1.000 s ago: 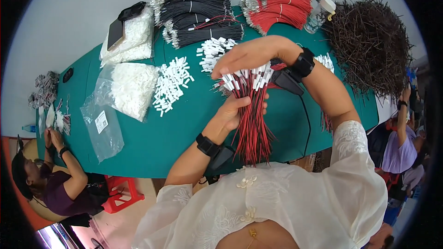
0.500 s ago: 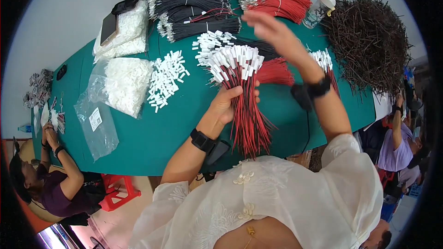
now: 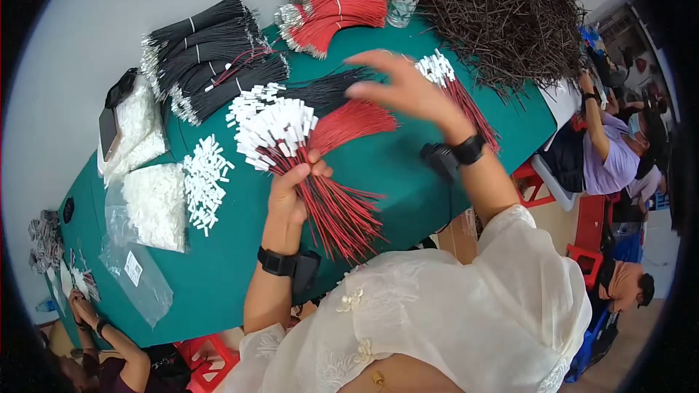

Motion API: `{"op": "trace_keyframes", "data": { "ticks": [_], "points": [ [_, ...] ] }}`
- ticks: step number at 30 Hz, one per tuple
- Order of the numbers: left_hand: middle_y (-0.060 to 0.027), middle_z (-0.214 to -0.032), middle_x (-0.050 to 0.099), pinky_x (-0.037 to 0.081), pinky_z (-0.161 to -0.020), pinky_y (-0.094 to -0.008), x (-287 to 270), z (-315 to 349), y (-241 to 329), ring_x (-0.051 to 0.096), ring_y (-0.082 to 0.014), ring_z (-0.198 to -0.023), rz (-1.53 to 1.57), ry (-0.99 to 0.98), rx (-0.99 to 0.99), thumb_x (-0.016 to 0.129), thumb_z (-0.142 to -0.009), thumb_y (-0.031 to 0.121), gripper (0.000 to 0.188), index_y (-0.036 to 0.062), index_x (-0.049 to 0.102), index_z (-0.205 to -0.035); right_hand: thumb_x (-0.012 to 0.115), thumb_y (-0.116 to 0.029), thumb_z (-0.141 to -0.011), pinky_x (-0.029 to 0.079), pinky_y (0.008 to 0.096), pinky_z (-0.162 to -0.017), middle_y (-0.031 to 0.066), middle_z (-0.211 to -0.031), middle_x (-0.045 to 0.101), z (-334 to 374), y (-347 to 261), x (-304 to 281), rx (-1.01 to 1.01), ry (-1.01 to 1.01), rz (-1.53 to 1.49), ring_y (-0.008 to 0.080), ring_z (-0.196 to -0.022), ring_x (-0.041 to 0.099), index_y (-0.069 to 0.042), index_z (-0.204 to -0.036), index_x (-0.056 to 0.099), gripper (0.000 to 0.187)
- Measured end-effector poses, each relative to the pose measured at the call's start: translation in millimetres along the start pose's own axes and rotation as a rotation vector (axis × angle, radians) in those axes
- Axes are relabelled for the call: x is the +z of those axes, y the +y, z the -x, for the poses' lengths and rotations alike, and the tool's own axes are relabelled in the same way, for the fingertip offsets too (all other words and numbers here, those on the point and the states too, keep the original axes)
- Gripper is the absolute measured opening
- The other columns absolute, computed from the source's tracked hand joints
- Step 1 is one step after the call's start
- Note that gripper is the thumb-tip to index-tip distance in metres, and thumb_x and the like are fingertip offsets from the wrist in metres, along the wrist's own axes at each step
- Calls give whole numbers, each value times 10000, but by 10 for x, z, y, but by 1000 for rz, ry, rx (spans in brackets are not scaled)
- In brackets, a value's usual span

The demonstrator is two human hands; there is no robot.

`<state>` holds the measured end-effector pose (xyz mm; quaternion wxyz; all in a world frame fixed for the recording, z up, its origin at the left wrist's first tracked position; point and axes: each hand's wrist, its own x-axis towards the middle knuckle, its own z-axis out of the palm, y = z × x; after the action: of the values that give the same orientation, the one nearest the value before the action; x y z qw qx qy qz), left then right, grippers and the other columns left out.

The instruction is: The person picks up a red wire and a white connector, fits them together by hand, and repeats this process several times. They then gather the assembled wires into a bundle and secure them with a rubber band.

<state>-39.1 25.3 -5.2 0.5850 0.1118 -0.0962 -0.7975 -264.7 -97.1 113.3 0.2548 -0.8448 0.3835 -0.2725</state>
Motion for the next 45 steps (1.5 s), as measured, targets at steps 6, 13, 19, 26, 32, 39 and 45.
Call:
{"op": "trace_keyframes", "data": {
  "ticks": [6,13,19,26,32,39,45],
  "points": [
    [-59,-981,569,498,-818,-358,-27,-78,3,561,-172,-842,144,-20,-56,686,-793,18,384,8,510,-1135,742,-559,-733,512,407,-816,211,-975,677,786,1437,-1037,637,67,611,365,-896,660,69,-1081,630,727],
    [-61,-975,561,503,-853,-358,-97,-57,-34,562,-162,-851,85,-9,-36,667,-812,21,357,-6,502,-1126,769,-633,-646,504,439,-807,284,-972,644,1138,1558,-978,669,102,529,394,-909,640,118,-1042,587,868],
    [-58,-973,561,504,-865,-360,-91,-53,-44,565,-164,-851,93,-5,-64,661,-818,24,318,-6,517,-1100,805,-485,-660,501,474,-793,271,-962,640,1203,1048,-441,463,107,891,418,-888,622,78,-994,577,694],
    [-56,-953,558,502,-872,-354,-19,-43,-9,565,-165,-858,94,-19,-102,656,-820,21,284,-5,528,-1072,721,-292,-754,494,493,-771,259,-945,629,1122,989,-534,729,13,667,431,-908,599,37,-997,547,444],
    [-58,-929,553,500,-877,-350,10,-43,-12,560,-170,-868,73,-1,-72,654,-822,31,273,1,525,-1061,685,-248,-786,485,503,-755,259,-928,627,1213,1045,-470,685,111,651,435,-899,597,39,-964,548,364],
    [-55,-965,551,499,-876,-357,31,-45,-11,558,-170,-868,73,-11,-32,640,-827,27,280,6,513,-1075,608,-193,-845,498,441,-701,216,-822,638,1209,1241,-656,482,158,546,373,-764,616,33,-960,505,274],
    [-59,-1006,543,495,-869,-360,-14,-45,-26,555,-169,-868,72,-6,-16,635,-826,21,290,0,504,-1084,540,-134,-901,468,324,-600,98,-717,594,1153,1164,-919,732,287,-469,208,-630,575,1,-936,511,143]
  ]
}}
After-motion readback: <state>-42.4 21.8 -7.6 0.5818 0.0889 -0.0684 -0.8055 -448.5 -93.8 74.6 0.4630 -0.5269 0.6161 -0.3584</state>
